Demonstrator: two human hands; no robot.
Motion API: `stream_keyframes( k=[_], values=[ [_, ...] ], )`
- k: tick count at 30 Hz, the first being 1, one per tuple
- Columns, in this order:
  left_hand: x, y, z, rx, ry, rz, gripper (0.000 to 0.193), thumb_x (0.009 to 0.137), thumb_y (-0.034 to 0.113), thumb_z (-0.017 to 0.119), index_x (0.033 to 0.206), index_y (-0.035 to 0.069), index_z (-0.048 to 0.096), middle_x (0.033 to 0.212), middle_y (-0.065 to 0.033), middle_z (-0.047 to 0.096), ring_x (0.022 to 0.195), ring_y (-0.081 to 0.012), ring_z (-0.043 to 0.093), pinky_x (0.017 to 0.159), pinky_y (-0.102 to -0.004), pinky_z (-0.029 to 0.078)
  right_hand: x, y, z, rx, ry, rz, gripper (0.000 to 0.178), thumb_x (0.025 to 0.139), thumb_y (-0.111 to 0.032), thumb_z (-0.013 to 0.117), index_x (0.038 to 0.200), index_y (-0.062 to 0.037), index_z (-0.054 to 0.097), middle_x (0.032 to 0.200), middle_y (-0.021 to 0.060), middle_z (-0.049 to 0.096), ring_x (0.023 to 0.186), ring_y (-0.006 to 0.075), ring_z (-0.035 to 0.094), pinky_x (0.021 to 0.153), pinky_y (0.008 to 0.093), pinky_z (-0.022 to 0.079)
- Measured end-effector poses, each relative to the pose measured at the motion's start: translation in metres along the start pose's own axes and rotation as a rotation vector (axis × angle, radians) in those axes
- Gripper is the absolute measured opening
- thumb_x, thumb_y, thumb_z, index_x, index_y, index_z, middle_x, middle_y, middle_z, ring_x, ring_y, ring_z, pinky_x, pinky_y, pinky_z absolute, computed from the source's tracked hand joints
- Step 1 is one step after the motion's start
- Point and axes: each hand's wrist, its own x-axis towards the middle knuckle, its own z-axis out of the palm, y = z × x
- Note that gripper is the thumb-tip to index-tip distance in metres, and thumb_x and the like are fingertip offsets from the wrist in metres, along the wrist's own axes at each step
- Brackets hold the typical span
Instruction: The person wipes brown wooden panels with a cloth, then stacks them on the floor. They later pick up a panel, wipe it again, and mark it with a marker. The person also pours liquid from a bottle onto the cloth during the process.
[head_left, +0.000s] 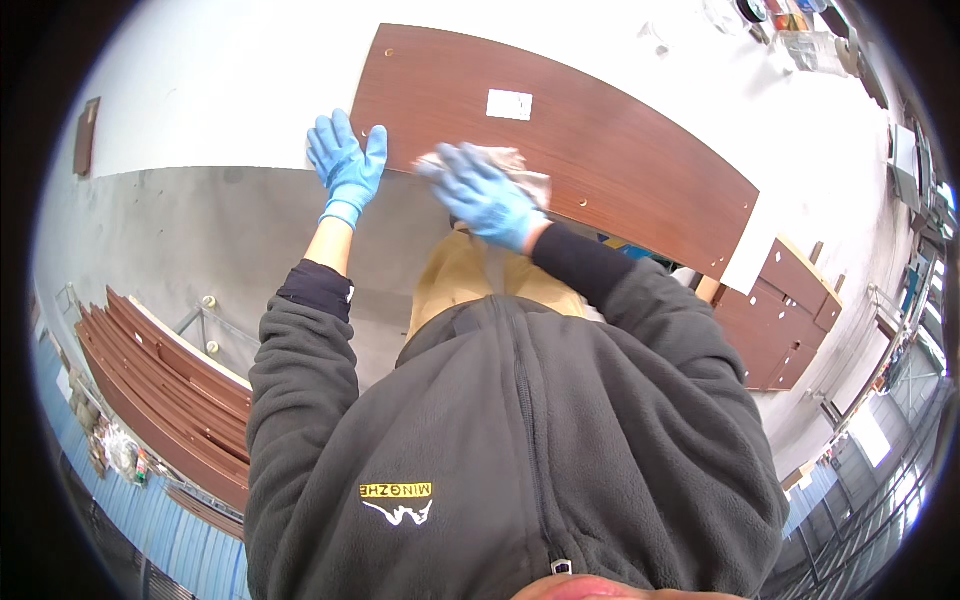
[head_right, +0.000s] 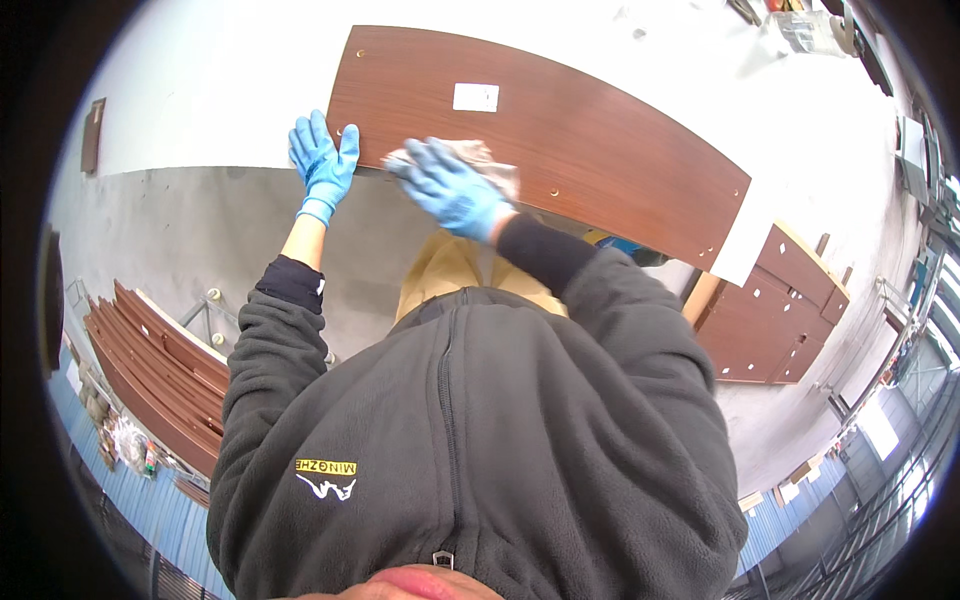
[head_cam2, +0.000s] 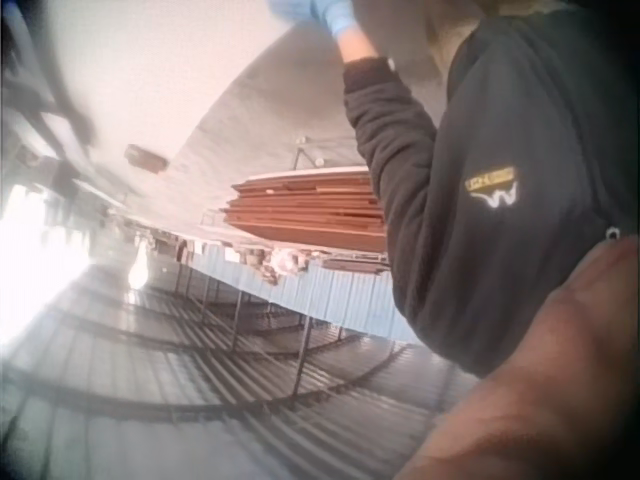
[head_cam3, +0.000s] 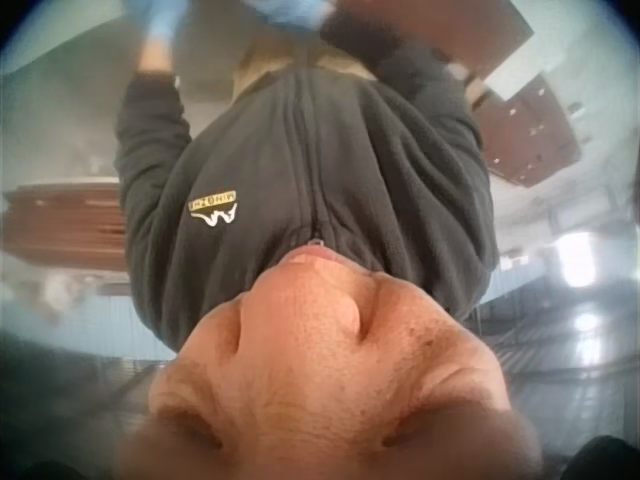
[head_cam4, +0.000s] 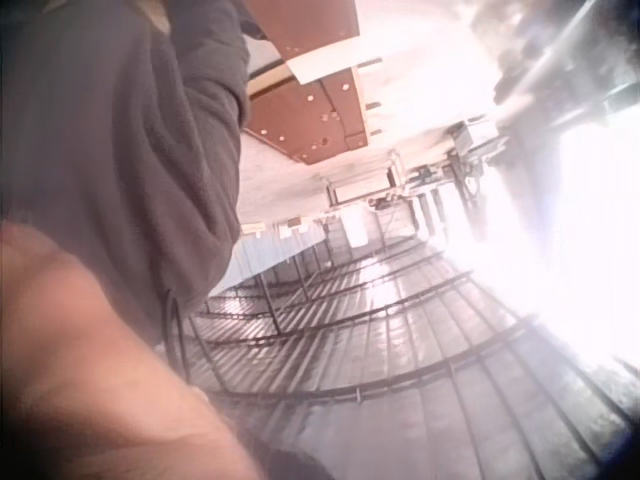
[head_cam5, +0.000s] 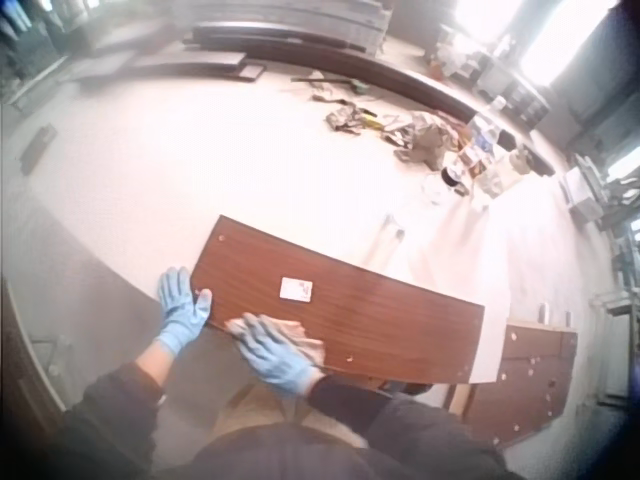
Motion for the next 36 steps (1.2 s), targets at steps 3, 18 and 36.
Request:
stream_keyframes(
  k=[3, 18, 36],
  values=[
    [0.003, -0.014, 0.006, -0.133, -0.202, -0.087, 0.103, 0.102, 0.082, 0.043, 0.173, 0.010, 0.024, 0.177, -0.0262, 0.018, 0.164, -0.0531, 0.010, 0.131, -0.0680, 0.007, 0.057, -0.015, 0.023, 0.023, 0.047, 0.037, 0.059, 0.093, -0.016, 0.062, 0.151, -0.0089, 0.060, 0.163, 0.0172, 0.049, 0.159, 0.0405, 0.038, 0.134, 0.0578, 0.028],
    [0.013, -0.038, 0.002, -0.402, -0.426, -0.101, 0.088, 0.108, 0.075, 0.034, 0.171, 0.014, 0.032, 0.177, -0.0213, 0.019, 0.165, -0.0458, 0.009, 0.132, -0.0603, 0.003, 0.065, -0.013, 0.015, -0.021, 0.006, -0.023, 0.061, 0.090, -0.013, 0.064, 0.151, -0.0074, 0.061, 0.164, 0.0157, 0.049, 0.157, 0.0406, 0.039, 0.131, 0.0585, 0.030],
    [0.038, -0.068, -0.035, -0.797, -0.617, -0.243, 0.059, 0.108, 0.060, 0.047, 0.143, 0.013, 0.055, 0.141, -0.0217, 0.054, 0.140, -0.0382, 0.050, 0.122, -0.0479, 0.038, 0.140, -0.033, 0.039, 0.038, 0.042, -0.062, 0.058, 0.093, -0.013, 0.063, 0.151, -0.0098, 0.060, 0.164, 0.0135, 0.050, 0.157, 0.0371, 0.040, 0.132, 0.0569, 0.031]
  ],
)
